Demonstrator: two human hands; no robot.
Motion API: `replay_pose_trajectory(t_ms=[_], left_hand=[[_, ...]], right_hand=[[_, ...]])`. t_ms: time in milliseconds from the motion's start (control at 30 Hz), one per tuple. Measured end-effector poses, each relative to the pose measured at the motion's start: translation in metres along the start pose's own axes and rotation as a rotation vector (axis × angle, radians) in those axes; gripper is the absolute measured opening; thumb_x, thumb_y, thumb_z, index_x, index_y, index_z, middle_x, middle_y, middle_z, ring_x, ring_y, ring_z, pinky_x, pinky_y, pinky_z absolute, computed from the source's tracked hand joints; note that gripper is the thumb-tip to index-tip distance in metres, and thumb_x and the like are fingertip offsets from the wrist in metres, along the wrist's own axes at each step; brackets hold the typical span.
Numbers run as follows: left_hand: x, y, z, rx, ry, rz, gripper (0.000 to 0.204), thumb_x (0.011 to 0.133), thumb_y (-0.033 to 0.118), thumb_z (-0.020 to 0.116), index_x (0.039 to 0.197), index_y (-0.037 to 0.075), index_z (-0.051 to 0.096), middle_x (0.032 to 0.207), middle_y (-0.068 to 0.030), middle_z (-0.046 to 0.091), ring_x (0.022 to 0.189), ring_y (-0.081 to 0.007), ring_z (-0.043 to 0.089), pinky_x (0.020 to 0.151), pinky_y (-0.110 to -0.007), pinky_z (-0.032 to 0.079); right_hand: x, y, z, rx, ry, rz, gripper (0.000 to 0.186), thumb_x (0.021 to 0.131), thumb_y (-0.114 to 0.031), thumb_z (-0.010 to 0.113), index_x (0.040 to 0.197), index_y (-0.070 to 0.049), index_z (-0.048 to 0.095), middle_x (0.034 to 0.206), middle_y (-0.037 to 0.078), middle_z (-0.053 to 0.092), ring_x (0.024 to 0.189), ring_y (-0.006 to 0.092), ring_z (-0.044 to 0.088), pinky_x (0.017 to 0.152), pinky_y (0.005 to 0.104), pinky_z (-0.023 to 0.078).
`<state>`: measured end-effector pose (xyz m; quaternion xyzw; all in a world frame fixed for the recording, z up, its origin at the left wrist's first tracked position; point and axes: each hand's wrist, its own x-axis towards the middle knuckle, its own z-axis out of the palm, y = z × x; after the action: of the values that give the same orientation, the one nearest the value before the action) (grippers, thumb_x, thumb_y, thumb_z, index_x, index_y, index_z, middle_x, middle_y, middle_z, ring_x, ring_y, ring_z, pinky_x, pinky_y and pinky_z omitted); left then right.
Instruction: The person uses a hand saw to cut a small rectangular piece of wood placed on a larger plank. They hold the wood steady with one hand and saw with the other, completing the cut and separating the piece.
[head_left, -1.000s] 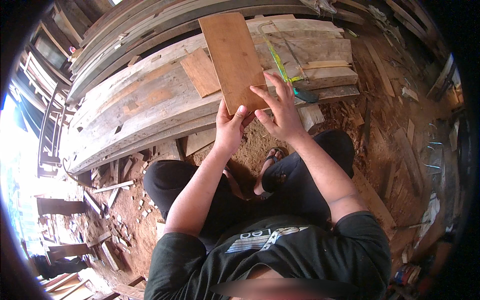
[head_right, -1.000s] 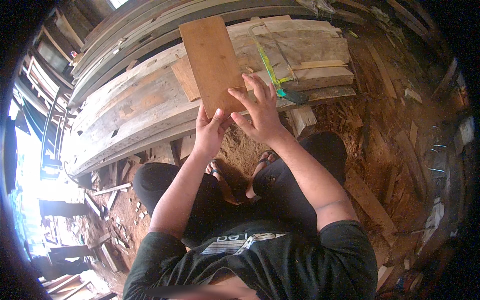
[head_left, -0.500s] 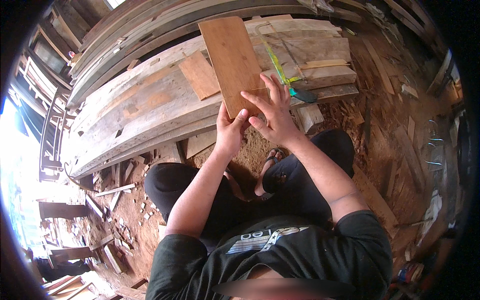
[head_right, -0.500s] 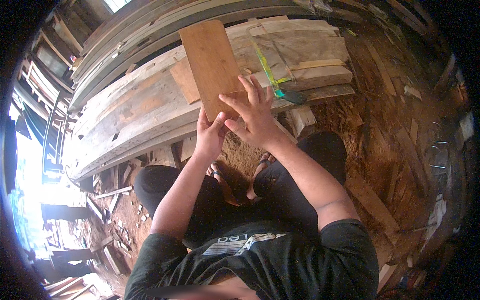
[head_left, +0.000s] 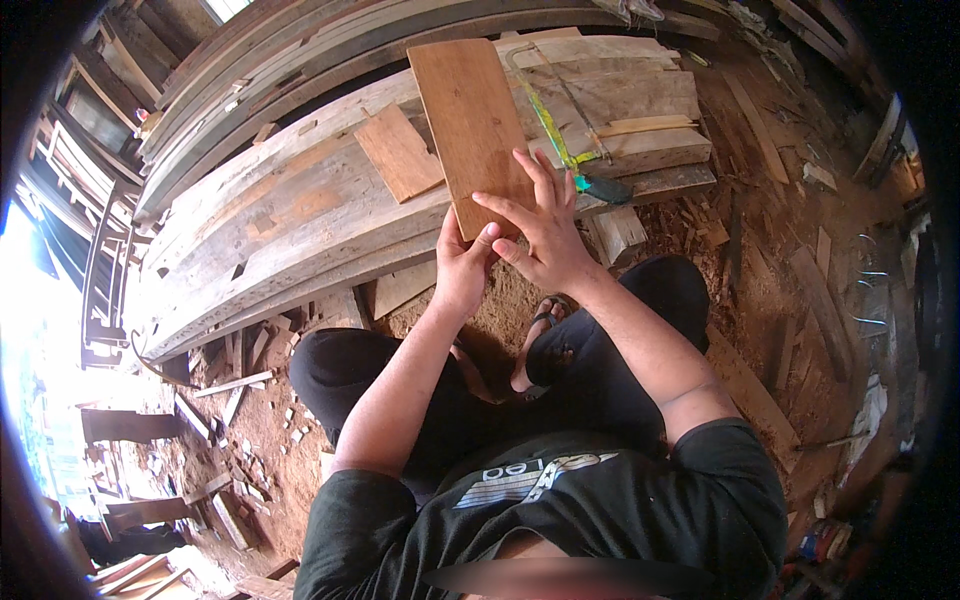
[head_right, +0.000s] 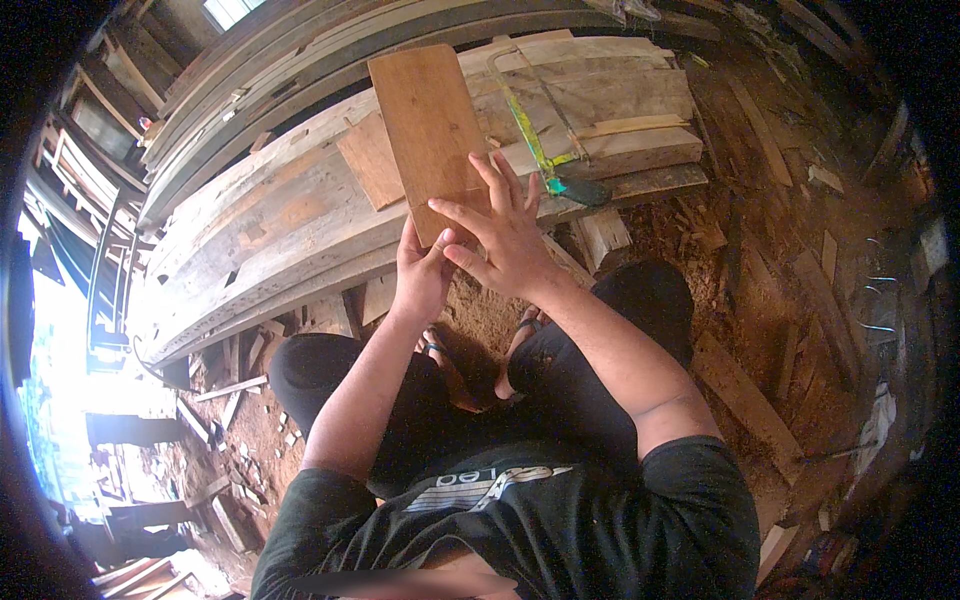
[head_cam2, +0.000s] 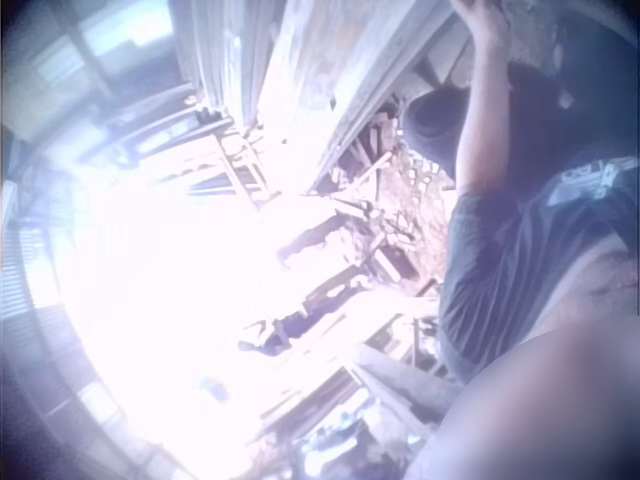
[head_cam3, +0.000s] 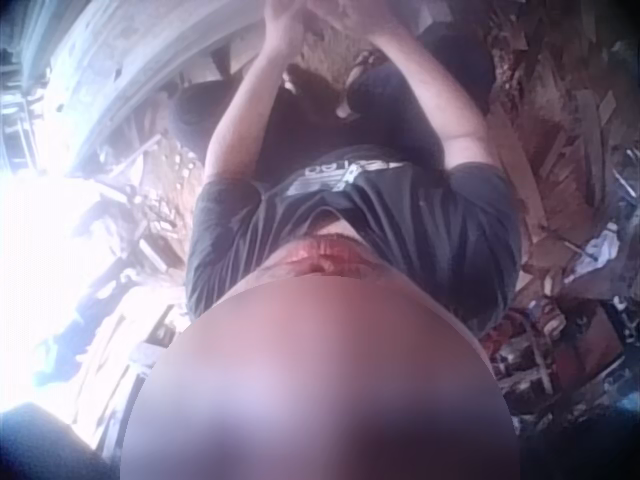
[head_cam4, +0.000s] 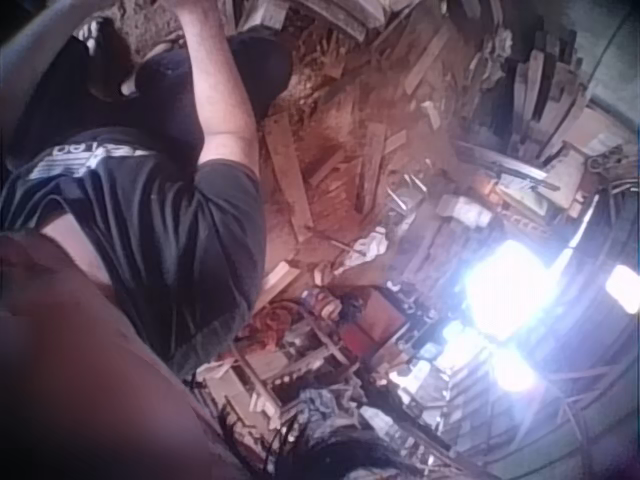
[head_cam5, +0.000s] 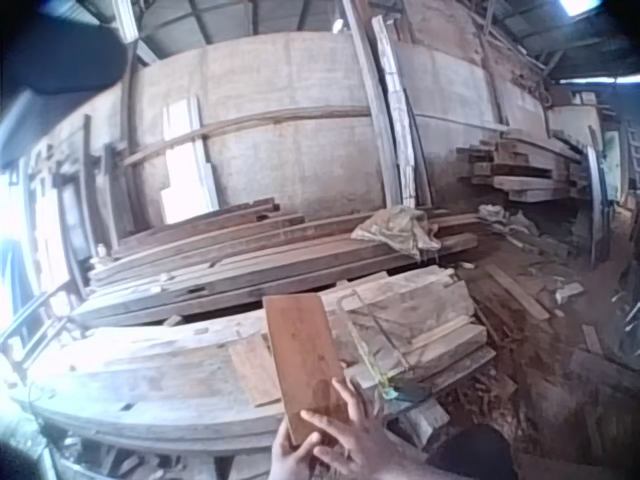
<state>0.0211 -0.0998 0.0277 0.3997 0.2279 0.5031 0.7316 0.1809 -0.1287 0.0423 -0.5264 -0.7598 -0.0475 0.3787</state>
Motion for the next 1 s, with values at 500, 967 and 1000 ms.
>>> replay_pose_trajectory(t_ms=[500, 967, 1000], left_hand=[[0.011, 0.004, -0.009, 0.213, 0.107, 0.079, 0.041, 0.100, 0.002, 0.060, 0.139, 0.005, 0.049, 0.121, -0.0077, 0.064, 0.105, -0.0144, 0.066, 0.088, -0.030, 0.058], [0.040, 0.031, -0.067, 1.411, 0.180, 0.161, 0.038, 0.090, 0.012, 0.068, 0.127, 0.004, 0.062, 0.111, -0.0268, 0.068, 0.110, -0.0450, 0.063, 0.091, -0.048, 0.051], [0.041, 0.032, -0.067, 1.394, 0.155, 0.133, 0.038, 0.090, 0.012, 0.068, 0.127, 0.004, 0.062, 0.112, -0.0266, 0.068, 0.110, -0.0446, 0.063, 0.092, -0.047, 0.051]], right_hand=[[0.004, 0.024, -0.009, -0.028, 0.188, 0.021, 0.055, 0.099, -0.062, 0.045, 0.135, -0.023, 0.061, 0.156, 0.018, 0.031, 0.148, 0.0390, 0.025, 0.115, 0.0685, 0.008], [-0.010, 0.117, -0.016, -0.424, -0.384, 0.672, 0.071, 0.075, -0.050, 0.084, 0.130, -0.015, 0.056, 0.137, 0.016, 0.048, 0.134, 0.0389, 0.044, 0.103, 0.0673, 0.041], [-0.011, 0.121, -0.013, -0.424, -0.380, 0.687, 0.069, 0.076, -0.048, 0.084, 0.130, -0.015, 0.056, 0.138, 0.016, 0.048, 0.134, 0.0386, 0.044, 0.103, 0.0676, 0.040]])
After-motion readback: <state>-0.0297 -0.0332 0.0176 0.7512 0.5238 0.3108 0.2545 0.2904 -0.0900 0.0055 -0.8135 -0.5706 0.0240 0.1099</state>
